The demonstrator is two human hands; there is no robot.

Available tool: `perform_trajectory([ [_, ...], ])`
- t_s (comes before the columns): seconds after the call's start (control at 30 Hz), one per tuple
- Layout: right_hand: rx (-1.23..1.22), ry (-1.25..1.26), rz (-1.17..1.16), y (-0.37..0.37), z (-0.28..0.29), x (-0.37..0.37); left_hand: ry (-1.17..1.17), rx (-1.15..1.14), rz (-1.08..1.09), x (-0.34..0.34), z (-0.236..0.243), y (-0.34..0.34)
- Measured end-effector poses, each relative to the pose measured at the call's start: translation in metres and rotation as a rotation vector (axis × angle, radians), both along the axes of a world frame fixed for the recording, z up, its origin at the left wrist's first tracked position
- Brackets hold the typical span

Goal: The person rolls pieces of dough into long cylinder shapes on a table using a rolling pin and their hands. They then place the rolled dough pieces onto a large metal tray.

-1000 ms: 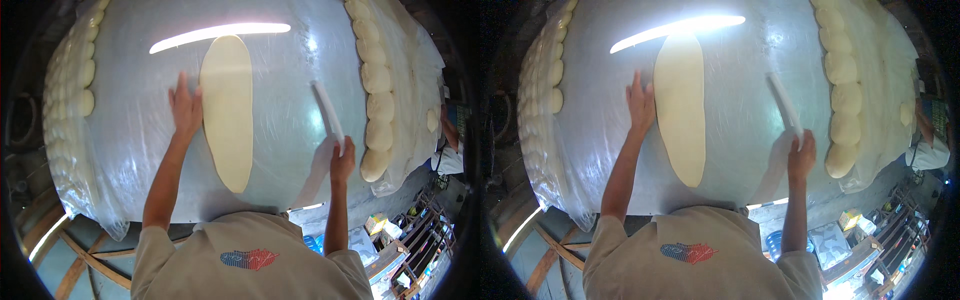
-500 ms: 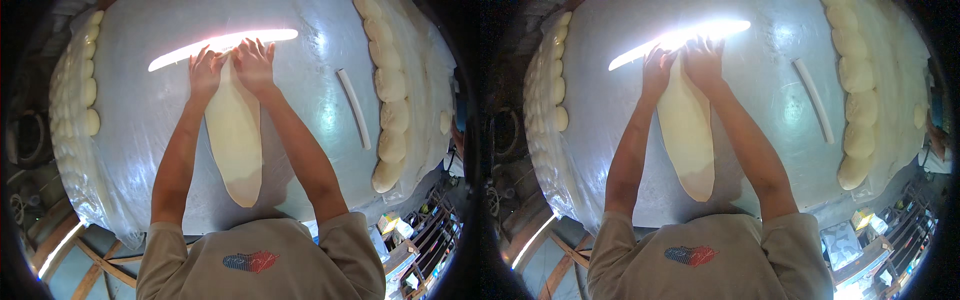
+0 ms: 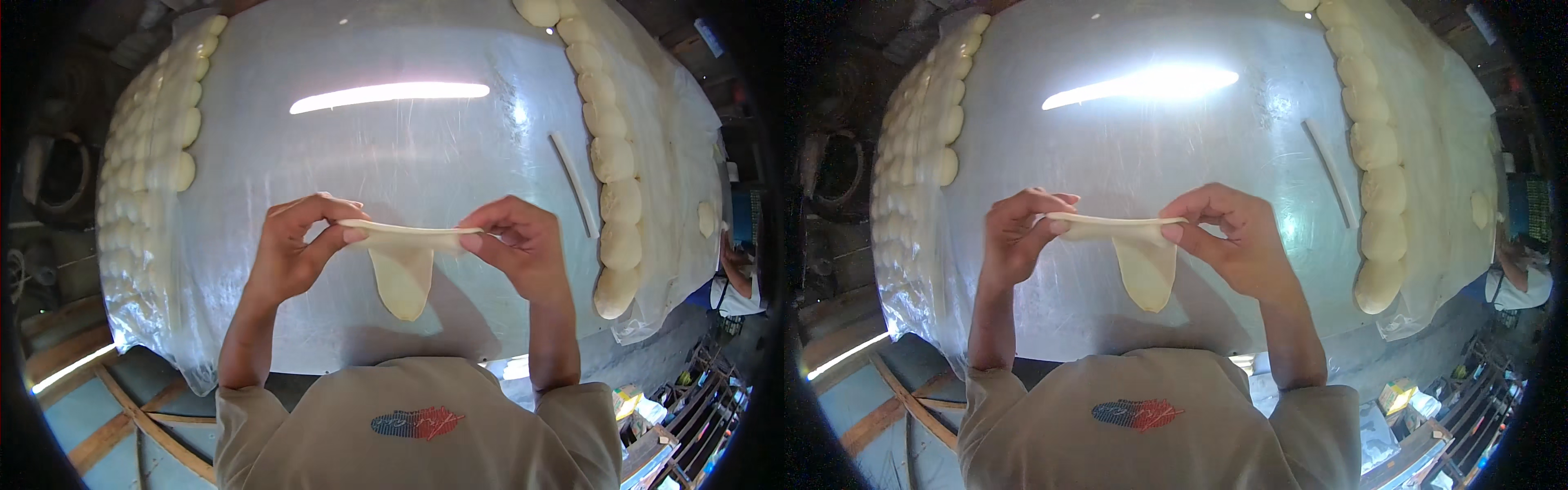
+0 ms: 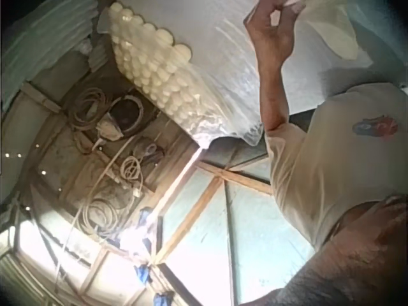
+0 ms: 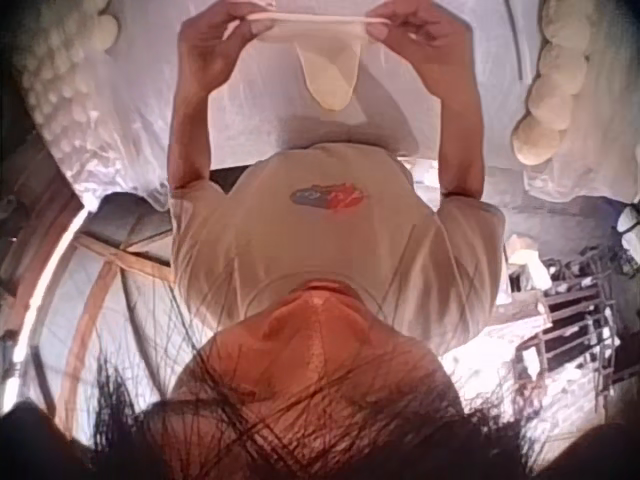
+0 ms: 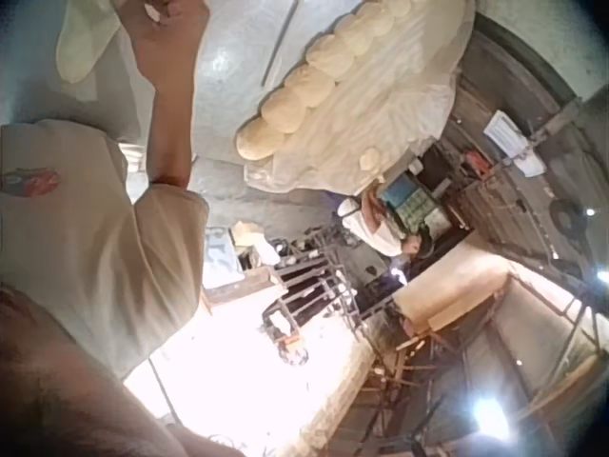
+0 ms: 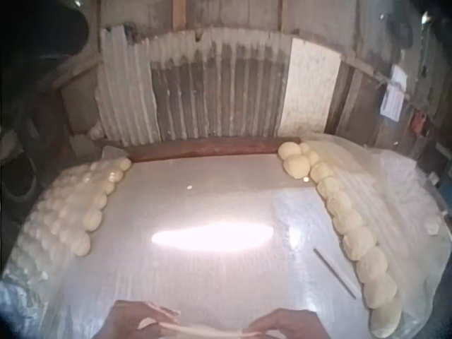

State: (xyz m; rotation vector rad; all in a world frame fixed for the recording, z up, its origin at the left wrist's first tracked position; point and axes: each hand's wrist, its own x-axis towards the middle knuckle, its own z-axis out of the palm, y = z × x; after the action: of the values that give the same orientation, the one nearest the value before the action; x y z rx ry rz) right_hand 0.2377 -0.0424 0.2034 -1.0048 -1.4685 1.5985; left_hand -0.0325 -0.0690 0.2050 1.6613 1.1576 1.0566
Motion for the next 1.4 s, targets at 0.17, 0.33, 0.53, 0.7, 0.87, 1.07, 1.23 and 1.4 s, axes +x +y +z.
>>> perform_trajectory([
  [0.17, 0.218, 0.165, -0.008, -0.016, 0.07, -0.01, -0.243, -0.003, -0.003, -0.002, 0.071, -0.025],
  [0.33, 0.376, 0.059, -0.1, -0.003, 0.112, -0.021, -0.12, 0.182, 0.182, 0.0, 0.111, -0.014],
  [0.53, 0.497, -0.023, -0.173, 0.072, 0.118, -0.026, -0.031, 0.285, 0.283, 0.0, 0.106, 0.058],
  [0.7, 0.57, -0.117, -0.238, 0.07, 0.078, -0.013, 0.041, 0.206, 0.257, 0.007, 0.082, 0.05],
  [0.87, 0.46, -0.256, -0.241, 0.026, -0.05, -0.001, 0.411, 0.204, 0.197, 0.013, -0.04, 0.014],
  [1.07, 0.487, -0.908, 0.076, -0.097, -0.177, -0.006, 0.651, 0.019, 0.162, 0.038, -0.181, -0.105],
  [1.23, 0.9, -1.162, -0.122, -0.158, -0.194, -0.026, 0.926, 0.26, 0.218, 0.059, -0.196, -0.156],
  [1.4, 0.858, -1.276, -0.138, -0.177, -0.183, -0.032, 1.045, 0.236, 0.17, 0.062, -0.189, -0.173],
])
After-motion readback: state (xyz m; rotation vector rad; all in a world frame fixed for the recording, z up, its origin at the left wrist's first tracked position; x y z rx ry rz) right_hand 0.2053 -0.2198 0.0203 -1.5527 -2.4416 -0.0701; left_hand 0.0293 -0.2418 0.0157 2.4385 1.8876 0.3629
